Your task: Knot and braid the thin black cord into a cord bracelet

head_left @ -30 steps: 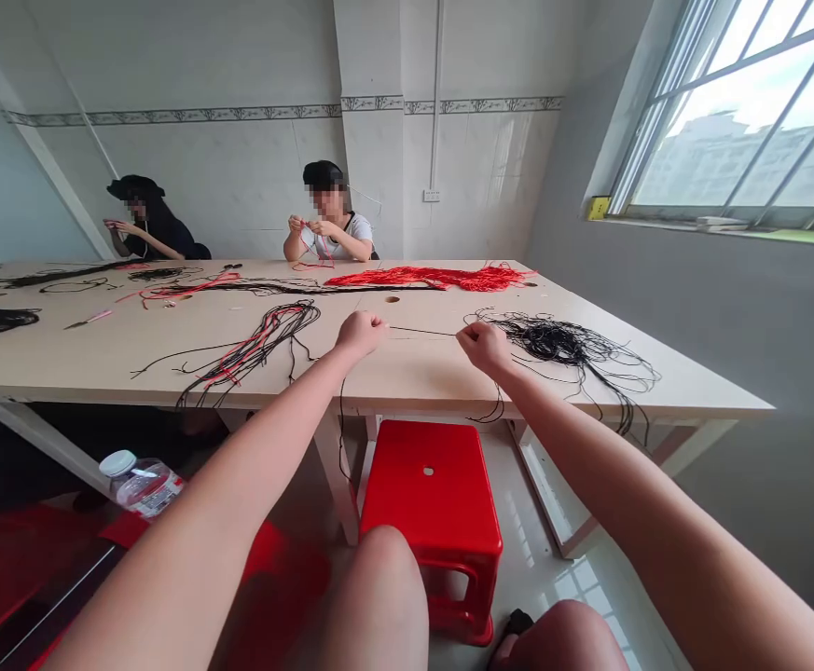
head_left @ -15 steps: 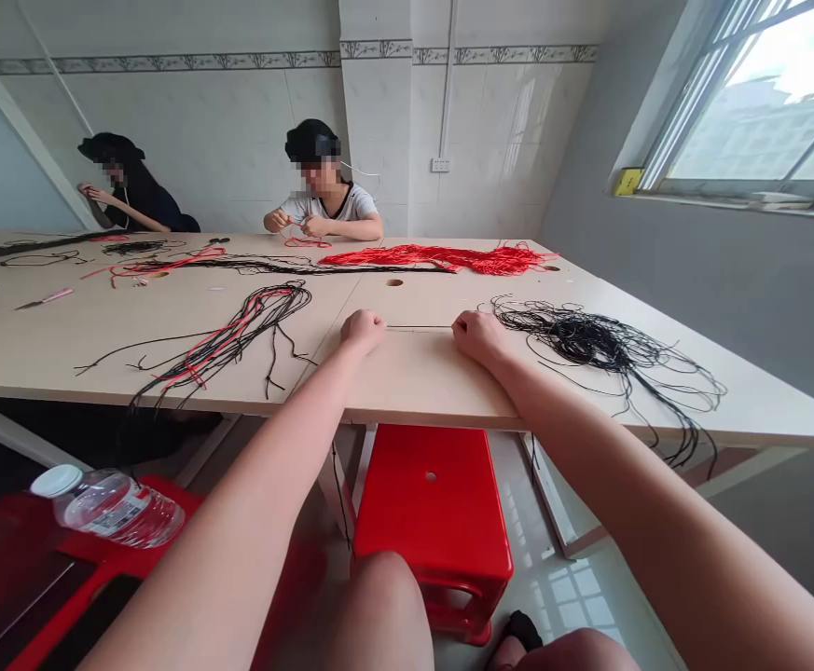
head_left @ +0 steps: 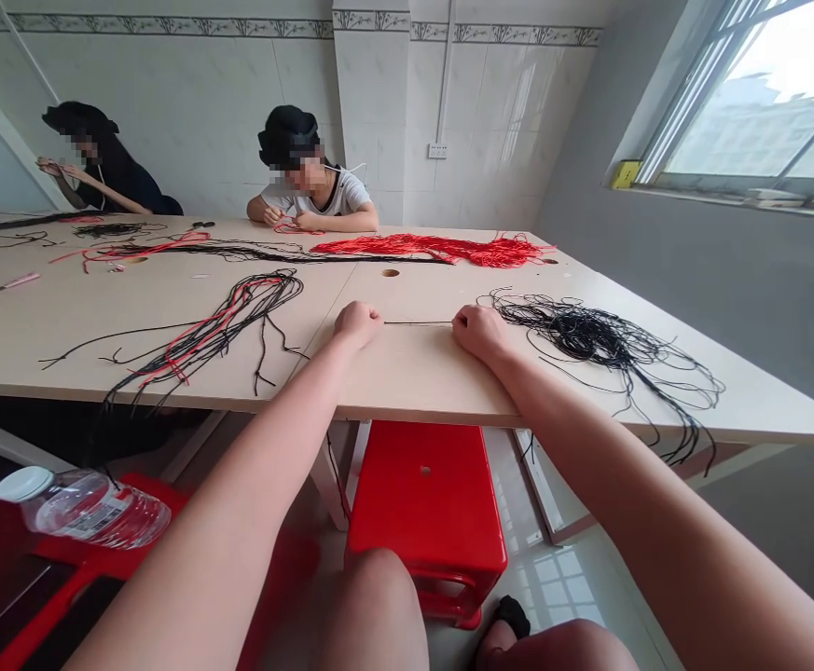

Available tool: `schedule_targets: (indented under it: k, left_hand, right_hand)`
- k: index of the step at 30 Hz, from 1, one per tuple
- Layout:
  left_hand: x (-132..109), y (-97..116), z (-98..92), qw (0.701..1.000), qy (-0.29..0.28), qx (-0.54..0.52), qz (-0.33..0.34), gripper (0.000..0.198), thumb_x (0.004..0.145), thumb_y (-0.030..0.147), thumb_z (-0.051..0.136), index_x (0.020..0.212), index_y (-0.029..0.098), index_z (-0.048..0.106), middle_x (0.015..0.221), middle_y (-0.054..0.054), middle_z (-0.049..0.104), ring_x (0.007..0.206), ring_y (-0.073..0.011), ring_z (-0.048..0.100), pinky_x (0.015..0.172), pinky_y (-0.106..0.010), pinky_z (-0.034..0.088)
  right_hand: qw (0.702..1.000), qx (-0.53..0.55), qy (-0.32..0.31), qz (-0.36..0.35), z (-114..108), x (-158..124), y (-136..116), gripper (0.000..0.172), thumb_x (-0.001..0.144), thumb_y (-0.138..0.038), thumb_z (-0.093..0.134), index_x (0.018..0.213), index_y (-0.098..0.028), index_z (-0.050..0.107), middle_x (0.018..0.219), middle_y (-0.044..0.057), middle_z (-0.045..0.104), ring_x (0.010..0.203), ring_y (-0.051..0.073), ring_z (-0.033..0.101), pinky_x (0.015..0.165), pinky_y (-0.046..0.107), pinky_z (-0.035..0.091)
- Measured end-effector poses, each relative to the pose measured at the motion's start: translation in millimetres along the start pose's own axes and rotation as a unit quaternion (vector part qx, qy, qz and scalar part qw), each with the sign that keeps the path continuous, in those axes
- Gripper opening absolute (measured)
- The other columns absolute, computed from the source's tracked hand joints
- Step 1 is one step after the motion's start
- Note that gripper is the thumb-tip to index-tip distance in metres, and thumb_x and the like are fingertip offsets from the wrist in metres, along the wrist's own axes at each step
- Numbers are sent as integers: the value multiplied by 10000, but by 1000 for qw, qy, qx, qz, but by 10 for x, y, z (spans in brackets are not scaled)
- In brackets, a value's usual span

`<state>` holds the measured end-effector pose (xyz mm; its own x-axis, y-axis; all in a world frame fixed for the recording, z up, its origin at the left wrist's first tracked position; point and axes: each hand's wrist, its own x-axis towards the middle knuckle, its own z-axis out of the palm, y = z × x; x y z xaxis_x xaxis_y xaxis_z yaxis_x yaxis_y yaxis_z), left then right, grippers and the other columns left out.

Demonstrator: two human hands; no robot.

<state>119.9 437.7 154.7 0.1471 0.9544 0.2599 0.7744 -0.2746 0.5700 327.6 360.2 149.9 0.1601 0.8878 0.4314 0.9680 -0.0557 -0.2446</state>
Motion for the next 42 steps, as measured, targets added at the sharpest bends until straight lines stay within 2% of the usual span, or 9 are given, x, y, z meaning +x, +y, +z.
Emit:
schedule_targets:
  k: [6, 9, 13, 16, 27, 30, 33, 35, 42]
  left_hand:
    - [-13, -2, -15, 1000, -8, -27, -5, 29, 590, 190, 599, 601, 183, 626, 584, -31, 600, 605, -171, 537, 563, -274, 358]
    - [-11, -4, -54, 993, -19, -115, -25, 58, 591, 181, 604, 639, 170, 635, 595, -25, 603, 610, -160, 541, 589, -268, 376]
    - [36, -27, -155, 948, -28, -307, -77, 134, 602, 119, 564, 727, 149, 604, 676, -37, 626, 629, -120, 559, 645, -251, 412]
    - [92, -65, -217, 913, -15, -389, -123, 146, 622, 112, 514, 755, 140, 567, 669, -47, 623, 590, -108, 559, 594, -238, 406]
    - [172, -113, -251, 880, 32, -437, -182, 121, 671, 201, 480, 770, 151, 527, 687, -55, 630, 572, -108, 574, 473, -185, 361]
    - [129, -98, -219, 910, 44, -383, -152, 108, 666, 223, 499, 730, 152, 550, 716, -55, 644, 595, -113, 580, 495, -193, 386]
    - [51, -74, -153, 970, 53, -230, -58, 137, 650, 226, 535, 740, 155, 609, 759, -43, 669, 679, -136, 592, 591, -222, 430]
    - [4, -47, -116, 991, 45, -127, 1, 181, 652, 223, 545, 788, 159, 647, 827, -36, 686, 754, -149, 596, 673, -234, 440]
    - [-7, 37, -44, 995, -34, 48, 80, 253, 669, 310, 577, 873, 217, 695, 878, -27, 697, 789, -169, 602, 706, -235, 427]
  right_hand:
    - [1000, -1, -7, 9, -1, 11, 8, 244, 755, -180, 435, 801, -153, 673, 825, 98, 679, 746, 192, 587, 640, 255, 390]
    - [1000, 1, -9, 21, -11, 16, 12, 250, 763, -195, 439, 821, -148, 678, 841, 102, 682, 763, 200, 592, 658, 259, 400]
    - [1000, 2, -7, 22, -23, 11, 11, 258, 768, -201, 437, 819, -144, 683, 835, 105, 684, 774, 205, 598, 667, 258, 406]
    - [1000, 4, 3, 20, -21, 6, 19, 259, 767, -201, 436, 811, -144, 686, 832, 108, 685, 774, 210, 599, 673, 264, 407]
    - [999, 20, 15, 20, -8, 19, 78, 226, 760, -208, 462, 785, -153, 680, 807, 99, 687, 756, 211, 598, 694, 273, 411]
    - [999, 20, 22, 19, 11, 30, 94, 222, 756, -213, 465, 779, -156, 679, 803, 100, 688, 757, 218, 599, 692, 279, 415]
    - [999, 22, 27, 18, 24, 38, 104, 220, 753, -218, 467, 773, -157, 677, 791, 100, 687, 750, 221, 599, 687, 283, 417]
    - [999, 25, 32, 15, 27, 42, 107, 216, 748, -220, 469, 758, -158, 676, 778, 98, 686, 743, 222, 600, 681, 284, 418]
    - [998, 33, 47, 1, 33, 48, 111, 207, 743, -217, 471, 737, -165, 671, 756, 80, 684, 730, 214, 599, 673, 280, 415]
